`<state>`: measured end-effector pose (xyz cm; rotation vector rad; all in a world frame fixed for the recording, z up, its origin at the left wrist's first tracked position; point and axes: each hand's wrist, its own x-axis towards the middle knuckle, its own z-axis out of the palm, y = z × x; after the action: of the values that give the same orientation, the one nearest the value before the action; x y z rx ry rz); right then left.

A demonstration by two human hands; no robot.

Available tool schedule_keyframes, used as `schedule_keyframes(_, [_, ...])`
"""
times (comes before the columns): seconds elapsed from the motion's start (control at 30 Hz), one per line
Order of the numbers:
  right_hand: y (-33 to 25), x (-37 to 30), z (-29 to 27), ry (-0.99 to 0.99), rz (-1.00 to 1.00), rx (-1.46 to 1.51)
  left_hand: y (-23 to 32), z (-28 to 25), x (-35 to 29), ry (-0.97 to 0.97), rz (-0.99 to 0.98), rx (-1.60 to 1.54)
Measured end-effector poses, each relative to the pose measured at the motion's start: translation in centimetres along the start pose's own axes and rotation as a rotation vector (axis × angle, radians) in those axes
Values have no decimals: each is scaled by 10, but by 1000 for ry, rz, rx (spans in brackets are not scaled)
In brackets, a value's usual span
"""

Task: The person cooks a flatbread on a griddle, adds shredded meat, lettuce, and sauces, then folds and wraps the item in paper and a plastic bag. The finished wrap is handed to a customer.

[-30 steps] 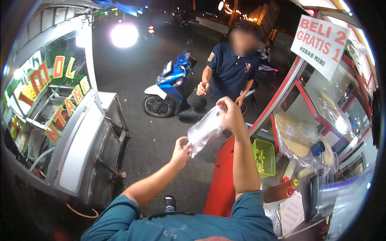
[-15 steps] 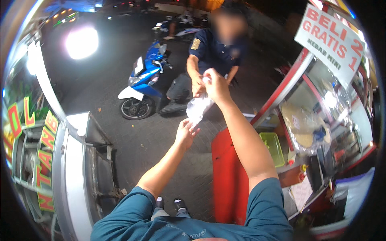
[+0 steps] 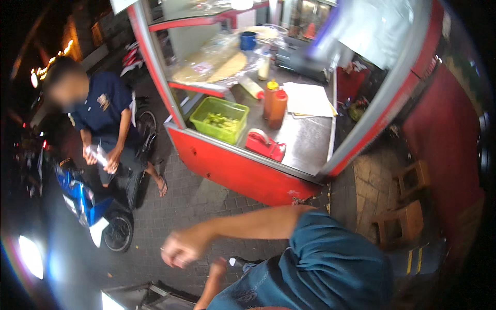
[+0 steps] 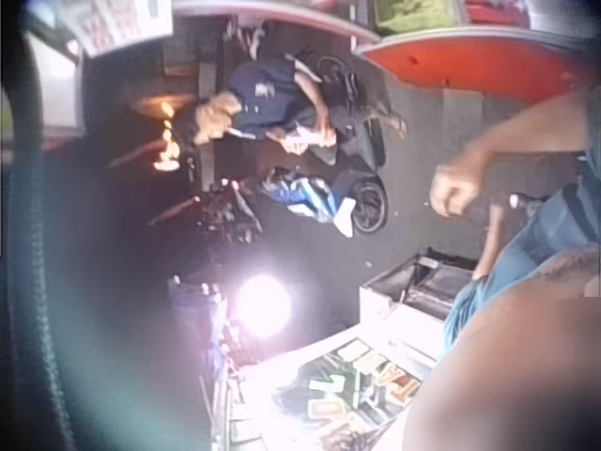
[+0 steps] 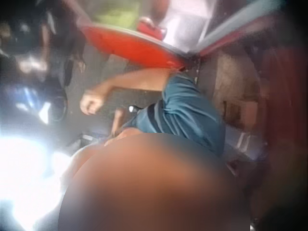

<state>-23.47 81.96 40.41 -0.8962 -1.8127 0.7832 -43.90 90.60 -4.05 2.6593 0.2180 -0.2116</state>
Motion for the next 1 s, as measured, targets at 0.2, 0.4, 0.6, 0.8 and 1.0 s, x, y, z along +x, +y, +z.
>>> schedule_keyframes(0.2, [-97, -228, 107, 0, 548, 575, 87, 31, -5, -881, -282, -342])
schedule_keyframes(0.4, [-197, -408, 126, 97, 608, 296, 262, 94, 39, -1148, -50, -110])
schedule_keyframes(0.6, [-284, -538, 129, 311, 642, 287, 521, 97, 137, -814, 650, -244])
schedule_keyframes(0.8, [-312, -609, 66, 272, 489, 179, 774, -76, 198, -177, 480, -1070])
schedule_keyframes(1.0, [-277, -644, -23, 204, 457, 156, 785, -92, 319, 560, 277, -771])
